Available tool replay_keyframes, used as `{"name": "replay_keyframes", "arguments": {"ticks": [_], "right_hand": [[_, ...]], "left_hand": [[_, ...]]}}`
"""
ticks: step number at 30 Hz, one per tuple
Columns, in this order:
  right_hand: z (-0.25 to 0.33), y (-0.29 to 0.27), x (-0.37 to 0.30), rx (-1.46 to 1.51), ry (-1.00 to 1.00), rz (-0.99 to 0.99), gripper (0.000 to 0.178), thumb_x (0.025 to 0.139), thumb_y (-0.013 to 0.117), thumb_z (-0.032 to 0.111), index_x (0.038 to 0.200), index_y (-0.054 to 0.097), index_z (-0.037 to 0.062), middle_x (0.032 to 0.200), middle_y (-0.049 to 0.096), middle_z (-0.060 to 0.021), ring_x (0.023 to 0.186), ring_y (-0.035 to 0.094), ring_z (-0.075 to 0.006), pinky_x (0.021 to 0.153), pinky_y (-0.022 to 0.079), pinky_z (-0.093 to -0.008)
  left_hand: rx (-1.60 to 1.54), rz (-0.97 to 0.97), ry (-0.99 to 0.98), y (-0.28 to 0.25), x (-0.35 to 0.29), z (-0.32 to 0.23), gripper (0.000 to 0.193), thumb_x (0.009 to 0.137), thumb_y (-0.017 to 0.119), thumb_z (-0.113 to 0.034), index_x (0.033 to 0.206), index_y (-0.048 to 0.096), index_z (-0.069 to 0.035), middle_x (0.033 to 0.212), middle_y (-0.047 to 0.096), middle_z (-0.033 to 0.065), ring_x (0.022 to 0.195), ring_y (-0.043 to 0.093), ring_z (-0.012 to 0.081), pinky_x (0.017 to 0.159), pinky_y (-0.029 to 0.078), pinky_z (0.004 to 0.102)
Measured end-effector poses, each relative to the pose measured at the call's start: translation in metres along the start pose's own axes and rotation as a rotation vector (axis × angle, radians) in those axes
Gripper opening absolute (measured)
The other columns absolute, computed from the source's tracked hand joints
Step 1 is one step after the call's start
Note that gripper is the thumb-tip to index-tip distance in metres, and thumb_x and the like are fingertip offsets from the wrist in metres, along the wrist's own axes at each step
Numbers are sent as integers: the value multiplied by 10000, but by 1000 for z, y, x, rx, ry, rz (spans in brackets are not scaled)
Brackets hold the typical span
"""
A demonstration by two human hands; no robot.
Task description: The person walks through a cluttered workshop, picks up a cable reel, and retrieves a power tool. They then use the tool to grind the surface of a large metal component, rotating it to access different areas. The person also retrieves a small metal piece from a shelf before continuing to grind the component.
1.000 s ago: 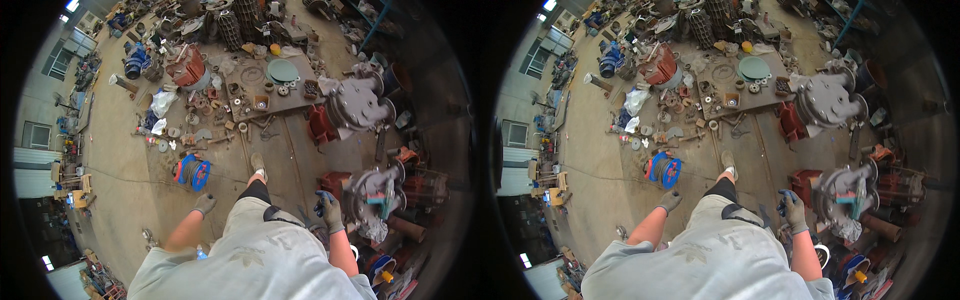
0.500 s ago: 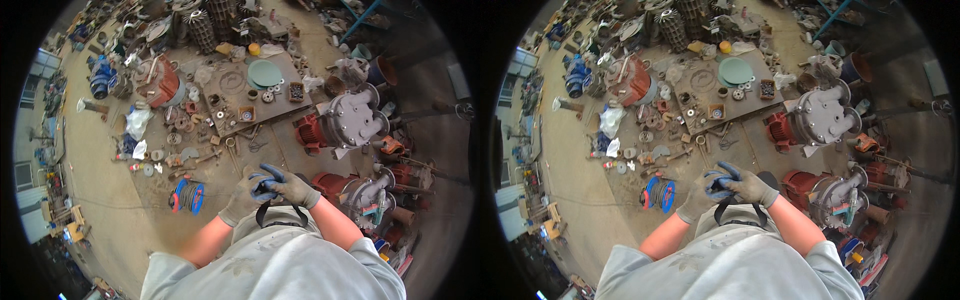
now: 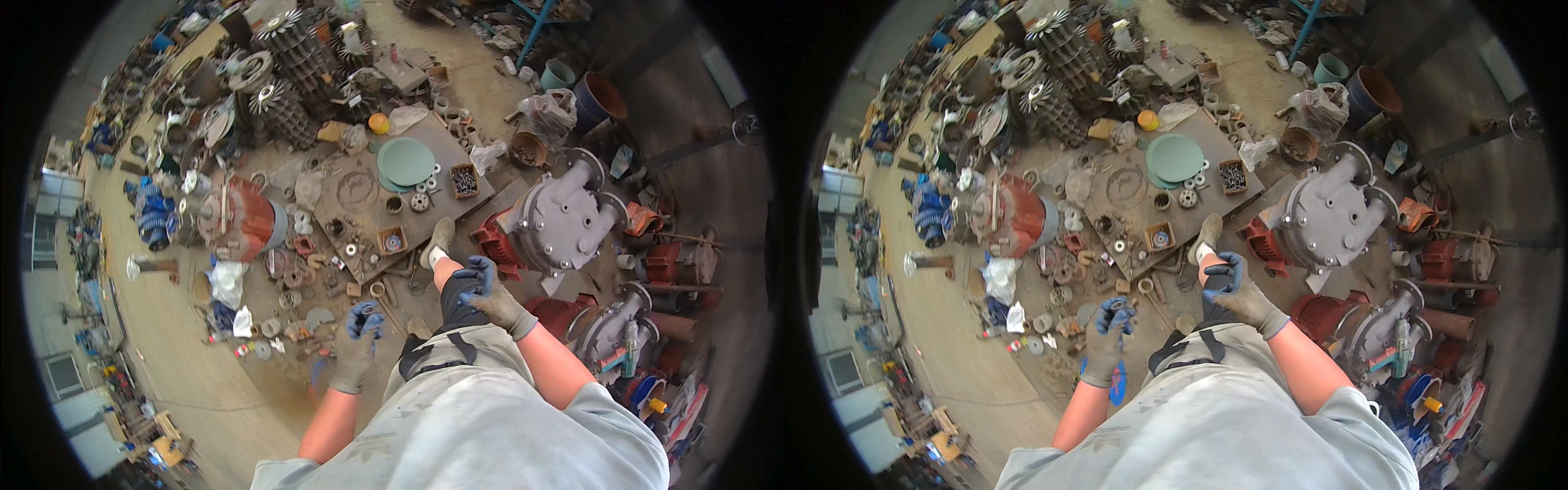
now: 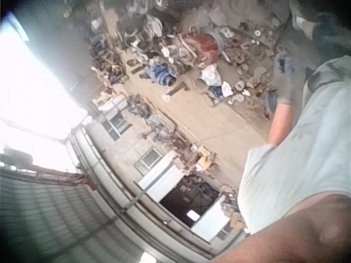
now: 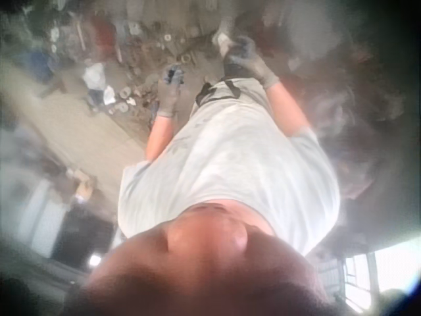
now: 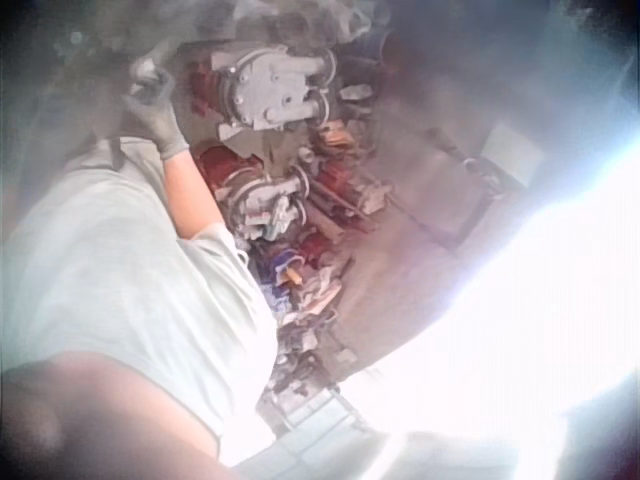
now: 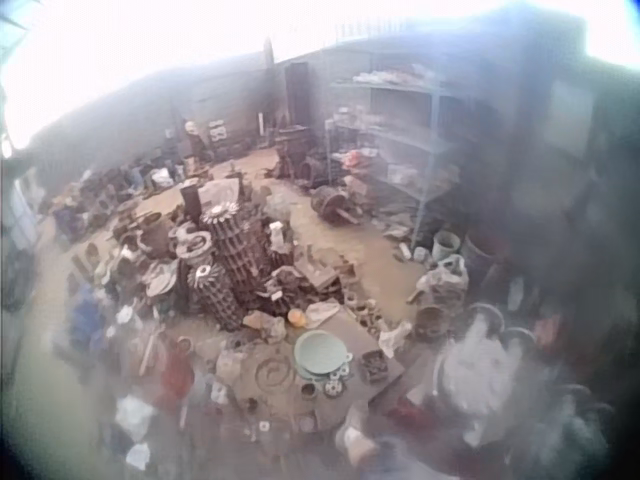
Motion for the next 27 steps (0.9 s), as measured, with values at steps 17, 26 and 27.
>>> {"name": "replay_keyframes", "arguments": {"ticks": [17, 26, 27], "right_hand": [[79, -203, 211, 708, 155, -336, 397, 939, 536, -29, 1329, 607, 4, 937, 661, -28, 821, 615, -106, 747, 533, -259], [129, -284, 278, 535, 81, -529, 329, 985, 583, 29, 1312, 615, 7, 1027, 687, -41, 834, 639, -118, 784, 556, -278], [133, -294, 285, 539, 83, -547, 327, 986, 586, 28, 1311, 617, 7, 1031, 691, -44, 832, 641, -120, 784, 558, -280]], "left_hand": [[467, -21, -117, 121, 305, -268, 270, 1058, 553, -316, 1059, 647, -63, 844, 600, -20, 703, 534, 67, 635, 468, 235], [186, -54, -221, 172, 425, -327, 392, 1070, 464, -363, 914, 640, -49, 766, 609, 54, 583, 539, 148, 534, 519, 354], [330, -3, -152, 181, 445, -334, 400, 1072, 454, -371, 918, 642, -53, 722, 586, 38, 578, 530, 134, 539, 524, 354]]}}
Point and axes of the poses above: each hand's wrist, its own x-axis towards the middle knuckle, its own y-axis out of the palm, z = x × y, the point moved 3 cm from there along x, towards the middle knuckle
